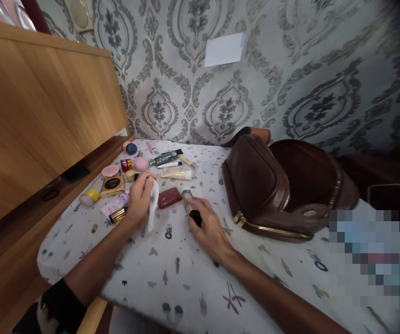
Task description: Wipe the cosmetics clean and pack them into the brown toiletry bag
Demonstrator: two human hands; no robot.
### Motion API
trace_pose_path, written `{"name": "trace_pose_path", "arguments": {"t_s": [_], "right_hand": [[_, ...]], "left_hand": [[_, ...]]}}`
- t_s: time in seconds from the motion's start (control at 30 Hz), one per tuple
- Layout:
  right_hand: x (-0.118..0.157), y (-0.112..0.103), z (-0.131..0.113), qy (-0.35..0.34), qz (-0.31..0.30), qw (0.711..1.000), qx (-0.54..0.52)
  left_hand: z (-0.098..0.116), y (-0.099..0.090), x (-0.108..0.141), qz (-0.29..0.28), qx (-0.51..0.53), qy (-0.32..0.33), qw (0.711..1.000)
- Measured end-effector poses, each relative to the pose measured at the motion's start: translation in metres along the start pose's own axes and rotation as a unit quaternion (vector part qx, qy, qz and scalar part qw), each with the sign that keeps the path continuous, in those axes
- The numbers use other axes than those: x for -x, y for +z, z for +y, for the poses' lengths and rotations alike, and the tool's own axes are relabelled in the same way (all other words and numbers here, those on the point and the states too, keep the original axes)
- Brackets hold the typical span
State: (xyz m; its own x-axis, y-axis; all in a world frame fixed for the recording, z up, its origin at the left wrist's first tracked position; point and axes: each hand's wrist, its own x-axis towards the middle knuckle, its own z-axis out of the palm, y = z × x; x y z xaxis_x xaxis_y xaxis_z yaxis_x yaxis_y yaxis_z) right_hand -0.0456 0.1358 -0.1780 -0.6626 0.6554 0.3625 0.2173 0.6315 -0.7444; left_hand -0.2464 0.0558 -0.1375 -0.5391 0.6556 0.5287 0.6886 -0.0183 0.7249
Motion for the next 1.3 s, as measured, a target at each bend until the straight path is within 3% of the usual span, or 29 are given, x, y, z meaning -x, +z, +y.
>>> {"name": "trace_pose_path", "arguments": {"t_s": [0.1,0.23,0.37,0.5,0.67,1.07,1.3], "right_hand": [[-0.002,-0.003,0.000,0.016,0.031,0.999,-0.038],[-0.005,-0.003,0.005,0.094,0.066,0.989,-0.098],[-0.007,-0.003,0.009,0.132,0.076,0.979,-0.134],[-0.007,-0.003,0.007,0.064,0.080,0.989,-0.110],[-0.004,-0.005,-0.004,0.011,0.001,0.998,-0.068],[-0.003,0.003,0.005,0.002,0.010,0.999,-0.034],[-0.002,0.004,0.008,0.004,-0.004,1.000,-0.023]], "left_hand": [[0.003,0.002,0.004,-0.087,-0.098,0.027,0.991],[0.005,0.007,0.011,-0.175,-0.276,0.064,0.943],[0.003,0.008,0.014,-0.223,-0.296,0.065,0.926],[0.004,0.008,0.014,-0.209,-0.278,0.061,0.936],[0.008,0.008,0.015,-0.170,-0.172,0.045,0.969],[-0.007,0.011,0.016,-0.122,-0.197,0.061,0.971],[-0.005,0.008,0.014,-0.132,-0.188,0.068,0.971]]}}
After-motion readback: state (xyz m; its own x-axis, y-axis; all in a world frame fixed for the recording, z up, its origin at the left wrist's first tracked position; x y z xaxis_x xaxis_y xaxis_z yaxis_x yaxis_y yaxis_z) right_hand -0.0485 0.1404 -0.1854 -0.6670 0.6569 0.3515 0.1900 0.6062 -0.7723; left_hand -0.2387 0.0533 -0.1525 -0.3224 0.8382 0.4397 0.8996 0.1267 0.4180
